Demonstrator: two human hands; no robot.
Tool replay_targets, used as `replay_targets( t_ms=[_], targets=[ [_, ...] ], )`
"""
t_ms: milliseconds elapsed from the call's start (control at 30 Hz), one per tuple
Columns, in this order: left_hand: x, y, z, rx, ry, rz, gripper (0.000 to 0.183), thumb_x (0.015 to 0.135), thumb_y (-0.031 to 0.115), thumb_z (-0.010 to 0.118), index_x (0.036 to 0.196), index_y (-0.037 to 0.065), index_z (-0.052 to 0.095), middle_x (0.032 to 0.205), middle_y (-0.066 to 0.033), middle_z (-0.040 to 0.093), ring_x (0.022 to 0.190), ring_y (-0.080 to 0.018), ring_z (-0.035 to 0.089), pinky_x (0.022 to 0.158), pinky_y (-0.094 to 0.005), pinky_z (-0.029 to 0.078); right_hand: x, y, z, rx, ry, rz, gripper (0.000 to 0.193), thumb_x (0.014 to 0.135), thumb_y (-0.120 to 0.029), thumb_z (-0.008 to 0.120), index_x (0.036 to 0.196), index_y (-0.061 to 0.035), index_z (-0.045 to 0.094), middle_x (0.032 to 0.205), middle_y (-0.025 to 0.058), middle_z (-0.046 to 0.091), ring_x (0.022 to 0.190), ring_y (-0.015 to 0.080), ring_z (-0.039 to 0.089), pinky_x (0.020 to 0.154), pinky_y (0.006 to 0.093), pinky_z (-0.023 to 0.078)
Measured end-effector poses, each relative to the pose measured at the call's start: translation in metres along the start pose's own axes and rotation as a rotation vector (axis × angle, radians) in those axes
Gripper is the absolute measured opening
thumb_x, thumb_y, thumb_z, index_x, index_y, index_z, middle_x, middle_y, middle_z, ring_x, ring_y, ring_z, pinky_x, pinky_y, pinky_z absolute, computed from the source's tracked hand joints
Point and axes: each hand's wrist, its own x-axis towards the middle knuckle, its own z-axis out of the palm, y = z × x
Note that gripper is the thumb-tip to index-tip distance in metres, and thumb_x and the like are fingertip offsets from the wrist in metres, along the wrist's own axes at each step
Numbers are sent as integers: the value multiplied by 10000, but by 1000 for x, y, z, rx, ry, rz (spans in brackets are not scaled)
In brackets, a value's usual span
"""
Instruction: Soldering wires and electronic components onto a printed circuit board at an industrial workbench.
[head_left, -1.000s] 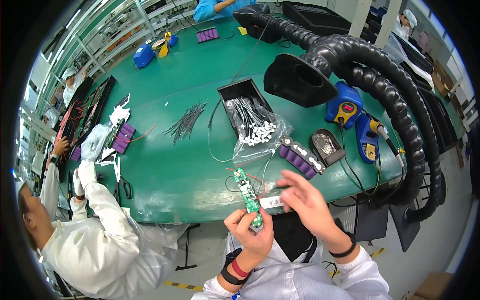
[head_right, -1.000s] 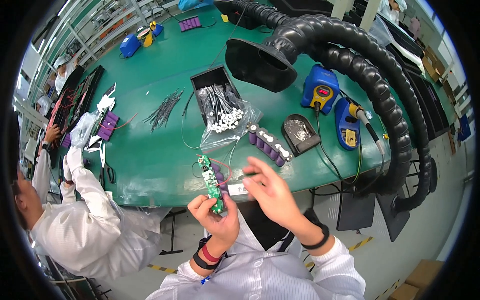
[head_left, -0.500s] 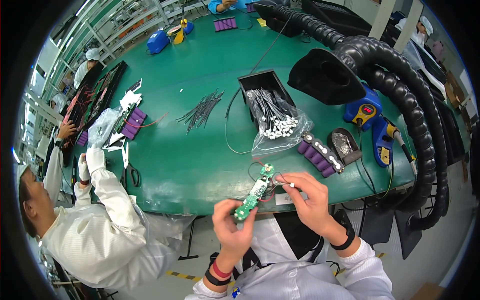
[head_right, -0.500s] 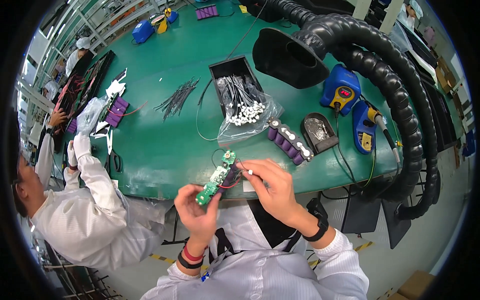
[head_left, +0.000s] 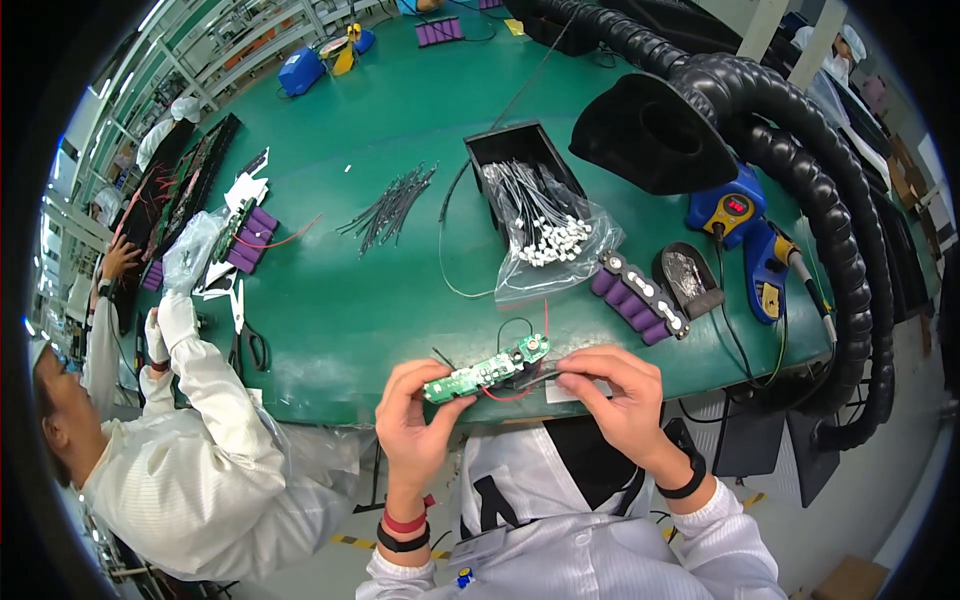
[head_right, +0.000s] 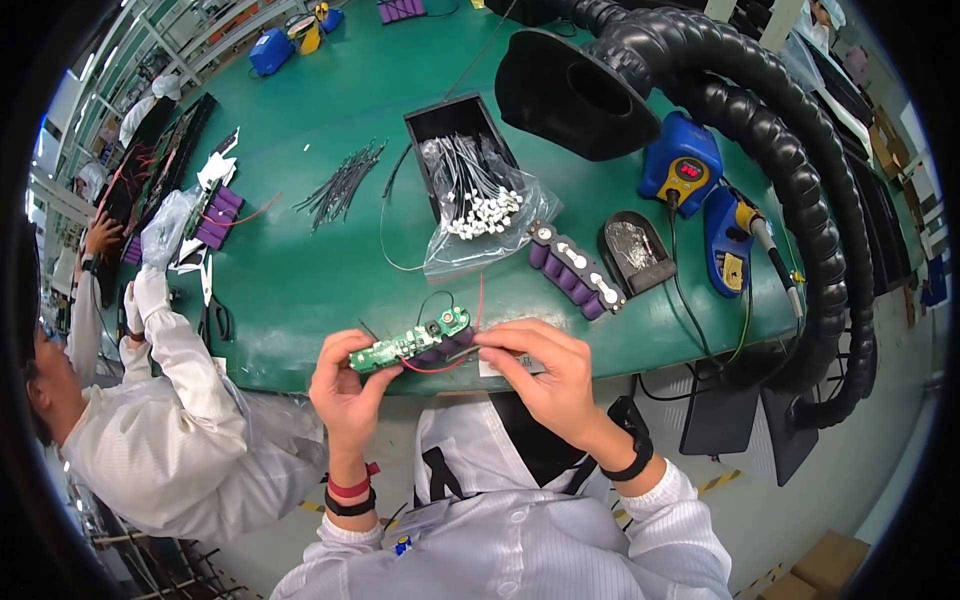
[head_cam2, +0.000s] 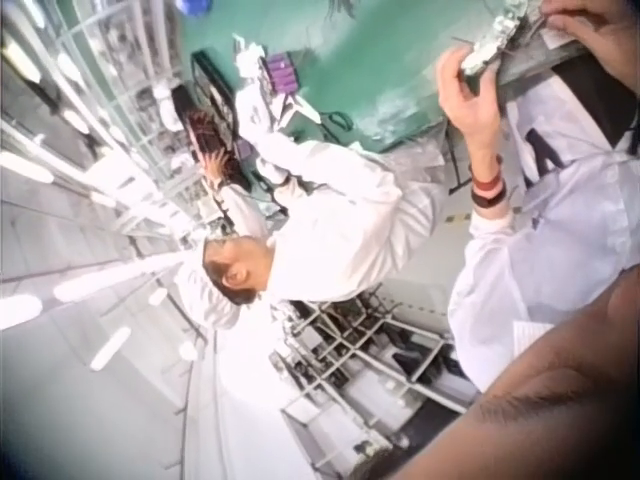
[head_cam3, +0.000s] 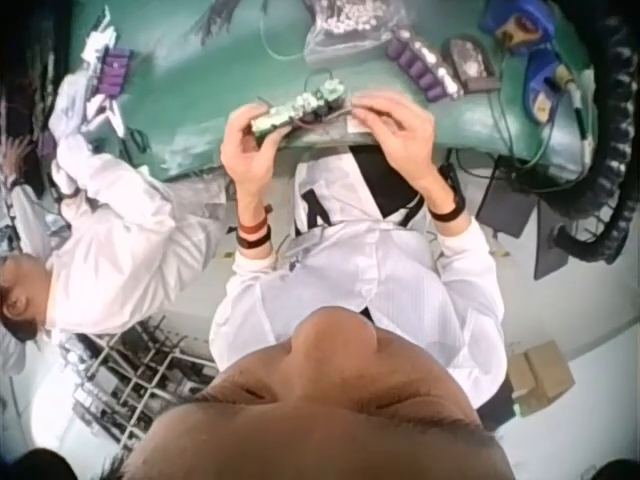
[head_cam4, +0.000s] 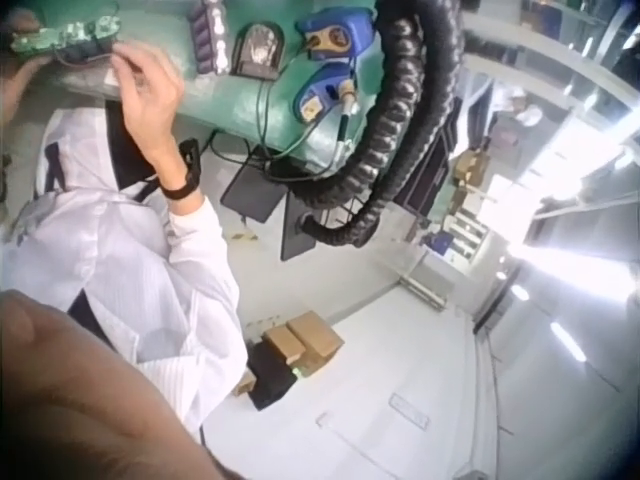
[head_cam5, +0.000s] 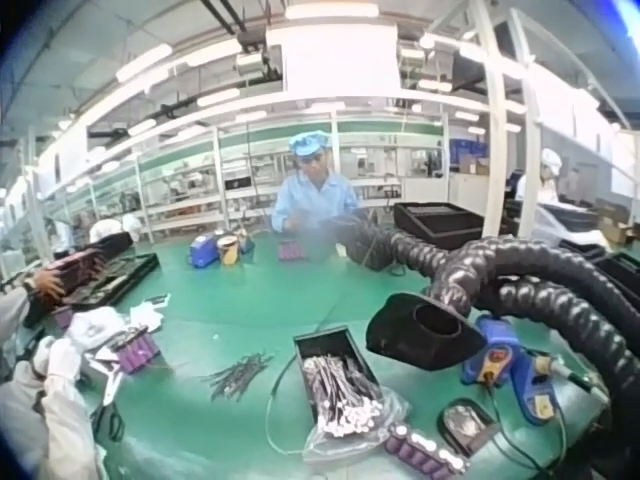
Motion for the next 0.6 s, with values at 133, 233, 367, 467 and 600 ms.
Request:
replay_targets(
  t_ms=[133,233,367,467,600],
  targets=[
    [10,-1,-9,-24,-60,-19,430,706,-186,759,1097,-48,643,1099,-130,611,977,-206,630,865,-313,530,0,-12,6,72,-12,89,230,846,53,723,1070,1,734,988,126,741,898,208,737,733,288,584],
    [17,-2,-13,-59,-82,-48,409,726,-191,736,1097,-44,647,1113,-127,607,979,-204,636,861,-309,532,-4,-6,-8,-224,-116,-116,204,824,32,743,1024,-5,750,977,114,753,863,218,739,725,295,586],
    [28,0,-18,-82,-149,-64,404,756,-212,688,1120,-46,628,1144,-125,583,1035,-217,642,894,-328,542,-9,-6,-16,-262,-281,-294,231,801,-5,773,1029,-28,747,970,90,757,837,233,739,708,301,591],
    [34,1,-19,-123,-201,-89,422,762,-235,653,1136,-45,604,1160,-124,554,1064,-238,647,925,-345,541,-10,-13,-8,-180,-322,-297,233,785,-1,782,1013,-41,752,966,83,758,824,222,737,696,299,588],
    [37,5,-18,-177,-224,-167,444,761,-224,642,1157,-35,582,1192,-122,520,1142,-250,607,971,-365,505,2,-17,3,-120,-343,-323,213,743,13,811,944,-33,758,947,92,752,792,206,738,653,296,596]
  ],
)
